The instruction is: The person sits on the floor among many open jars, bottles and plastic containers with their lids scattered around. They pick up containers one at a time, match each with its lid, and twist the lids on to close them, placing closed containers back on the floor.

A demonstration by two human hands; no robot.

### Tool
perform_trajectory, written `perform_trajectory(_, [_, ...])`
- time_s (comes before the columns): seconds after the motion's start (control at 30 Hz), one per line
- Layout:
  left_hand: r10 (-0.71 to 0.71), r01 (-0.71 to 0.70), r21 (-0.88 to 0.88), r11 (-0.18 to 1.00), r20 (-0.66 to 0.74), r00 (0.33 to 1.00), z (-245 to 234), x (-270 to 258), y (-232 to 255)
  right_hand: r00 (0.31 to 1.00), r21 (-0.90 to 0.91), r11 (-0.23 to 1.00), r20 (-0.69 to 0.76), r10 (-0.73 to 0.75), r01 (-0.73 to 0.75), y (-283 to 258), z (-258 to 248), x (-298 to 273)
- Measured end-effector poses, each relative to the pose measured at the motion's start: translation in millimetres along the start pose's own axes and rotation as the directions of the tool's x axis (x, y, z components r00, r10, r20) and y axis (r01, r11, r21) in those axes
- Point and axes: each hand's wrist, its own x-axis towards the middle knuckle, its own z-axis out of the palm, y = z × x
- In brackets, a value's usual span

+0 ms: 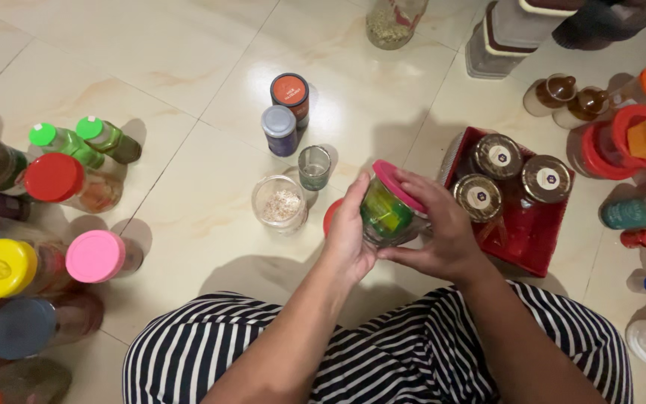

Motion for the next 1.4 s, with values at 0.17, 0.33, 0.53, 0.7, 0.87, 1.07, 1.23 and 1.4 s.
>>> perform_trajectory(0.17, [0.176,-0.176,0.038,0.984,-0.012,0.984,2.5,0.0,-1.7,0.996,-0.048,0.998,-0.083,0.031,-0.035,-6.3,9.8,-6.5])
perform_trajectory(0.33, [0.162,-0.161,0.026,0.987,-0.05,0.985,6.5,-1.9,-1.5,0.993,-0.123,0.992,-0.115,-0.028,0.014,-6.5,13.7,-8.9])
perform_trajectory(0.53, [0.209,-0.205,0.059,0.977,-0.087,0.974,10.1,-2.1,1.0,0.978,-0.219,0.971,-0.201,0.052,-0.096,-12.7,30.0,-16.2])
perform_trajectory(0.7, [0.418,-0.373,0.449,0.812,0.0,0.909,8.5,-3.8,4.5,0.829,0.213,0.827,-0.107,0.548,-0.52,-2.1,23.6,-26.7])
perform_trajectory(0.87, [0.537,-0.594,0.533,0.603,0.28,0.796,7.1,-7.3,9.1,0.886,0.608,0.686,0.064,0.459,-0.4,-1.7,10.9,-16.1])
perform_trajectory(1.07, [0.565,-0.592,0.461,0.661,0.214,0.797,0.6,-8.2,5.0,0.881,0.14,0.88,-0.082,0.467,-0.453,-32.1,14.5,-5.4])
perform_trajectory(1.23, [0.574,-0.563,0.478,0.674,0.142,0.807,-2.6,-7.1,-4.7,0.888,0.03,0.897,-0.137,0.44,-0.44,-34.5,7.0,-2.9])
perform_trajectory(1.4, [0.58,-0.556,0.46,0.692,0.103,0.808,-3.1,-7.4,-5.8,0.923,-0.002,0.94,-0.191,0.335,-0.341,-33.6,7.5,-2.5])
